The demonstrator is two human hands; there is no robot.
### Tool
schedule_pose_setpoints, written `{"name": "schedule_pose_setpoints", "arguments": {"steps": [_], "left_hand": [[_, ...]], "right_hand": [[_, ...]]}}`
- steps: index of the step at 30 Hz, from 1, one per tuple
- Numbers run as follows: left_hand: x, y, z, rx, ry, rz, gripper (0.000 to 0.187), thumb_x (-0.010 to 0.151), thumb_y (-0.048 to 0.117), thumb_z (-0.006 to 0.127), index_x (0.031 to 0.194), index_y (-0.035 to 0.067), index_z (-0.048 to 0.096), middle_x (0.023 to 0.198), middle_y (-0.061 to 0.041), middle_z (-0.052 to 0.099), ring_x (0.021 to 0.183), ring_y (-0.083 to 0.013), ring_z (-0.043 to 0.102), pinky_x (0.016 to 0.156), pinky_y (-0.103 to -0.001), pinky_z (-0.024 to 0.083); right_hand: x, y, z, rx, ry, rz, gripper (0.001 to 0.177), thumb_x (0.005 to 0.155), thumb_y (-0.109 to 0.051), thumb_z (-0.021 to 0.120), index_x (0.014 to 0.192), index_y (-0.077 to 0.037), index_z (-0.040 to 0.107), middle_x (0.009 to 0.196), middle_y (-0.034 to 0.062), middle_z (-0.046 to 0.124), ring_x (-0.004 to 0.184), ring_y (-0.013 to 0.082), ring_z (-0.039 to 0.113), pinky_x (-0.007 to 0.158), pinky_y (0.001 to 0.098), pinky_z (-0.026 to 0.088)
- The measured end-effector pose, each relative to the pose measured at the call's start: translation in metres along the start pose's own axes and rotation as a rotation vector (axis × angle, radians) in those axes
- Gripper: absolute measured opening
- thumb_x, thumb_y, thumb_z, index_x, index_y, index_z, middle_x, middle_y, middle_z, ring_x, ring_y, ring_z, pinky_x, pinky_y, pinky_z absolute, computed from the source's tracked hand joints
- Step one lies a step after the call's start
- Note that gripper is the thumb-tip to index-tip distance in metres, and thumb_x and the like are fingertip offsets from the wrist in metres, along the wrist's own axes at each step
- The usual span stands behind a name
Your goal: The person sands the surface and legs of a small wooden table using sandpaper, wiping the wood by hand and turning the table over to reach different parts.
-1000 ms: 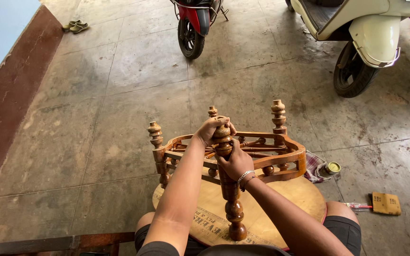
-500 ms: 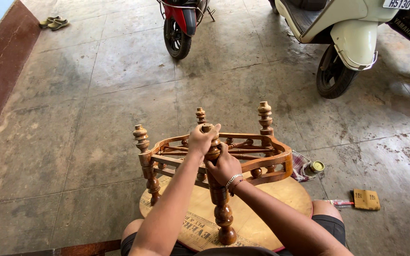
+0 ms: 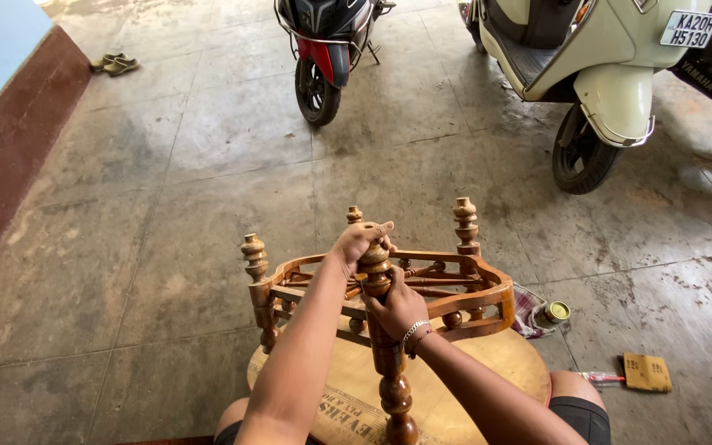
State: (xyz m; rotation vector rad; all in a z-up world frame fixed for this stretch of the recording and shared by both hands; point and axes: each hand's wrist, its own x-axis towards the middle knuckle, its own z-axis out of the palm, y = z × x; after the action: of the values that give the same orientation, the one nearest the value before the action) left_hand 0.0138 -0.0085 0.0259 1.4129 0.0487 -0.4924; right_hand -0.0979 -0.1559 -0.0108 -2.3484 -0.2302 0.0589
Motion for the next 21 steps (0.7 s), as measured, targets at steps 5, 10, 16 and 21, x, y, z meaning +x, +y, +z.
{"name": "schedule_pose_setpoints", "arguments": {"steps": [5, 10, 16, 21], "left_hand": [[-0.024, 0.003, 0.048, 0.576, 0.683, -0.118, 0.047, 0.084, 0.060, 0.074, 0.081, 0.014, 0.069, 0.080, -0.005, 0.075, 0.072, -0.0193, 0.068, 0.070, -0.039, 0.055], [0.003, 0.007, 0.014, 0.600, 0.281, -0.098, 0.057, 0.086, 0.063, 0.071, 0.074, 0.008, 0.076, 0.078, -0.009, 0.075, 0.074, -0.0206, 0.070, 0.072, -0.040, 0.055], [0.028, -0.016, -0.034, -0.186, -0.427, 0.032, 0.039, 0.084, 0.041, 0.086, 0.076, 0.006, 0.069, 0.083, -0.014, 0.073, 0.095, -0.0266, 0.075, 0.099, -0.045, 0.058], [0.025, 0.000, -0.023, -0.052, -0.263, -0.043, 0.026, 0.080, 0.028, 0.083, 0.073, 0.008, 0.069, 0.079, -0.012, 0.074, 0.096, -0.0227, 0.079, 0.088, -0.044, 0.062]], "right_hand": [[-0.001, 0.007, 0.015, -0.026, 0.025, 0.008, 0.079, 0.082, -0.049, 0.071, 0.138, -0.009, 0.033, 0.096, 0.0242, 0.073, 0.087, 0.0455, 0.070, 0.074, 0.0529, 0.058], [0.005, 0.004, 0.009, -0.033, 0.029, 0.039, 0.082, 0.083, -0.053, 0.072, 0.138, -0.008, 0.032, 0.096, 0.0243, 0.073, 0.087, 0.0455, 0.070, 0.074, 0.0529, 0.057], [0.002, -0.002, 0.005, -0.010, 0.013, 0.027, 0.076, 0.083, -0.052, 0.072, 0.133, -0.009, 0.035, 0.095, 0.0225, 0.073, 0.087, 0.0446, 0.071, 0.075, 0.0528, 0.057], [0.003, -0.003, 0.000, -0.008, 0.005, 0.071, 0.073, 0.083, -0.053, 0.072, 0.130, -0.011, 0.038, 0.093, 0.0208, 0.074, 0.086, 0.0424, 0.071, 0.075, 0.0513, 0.057]]}}
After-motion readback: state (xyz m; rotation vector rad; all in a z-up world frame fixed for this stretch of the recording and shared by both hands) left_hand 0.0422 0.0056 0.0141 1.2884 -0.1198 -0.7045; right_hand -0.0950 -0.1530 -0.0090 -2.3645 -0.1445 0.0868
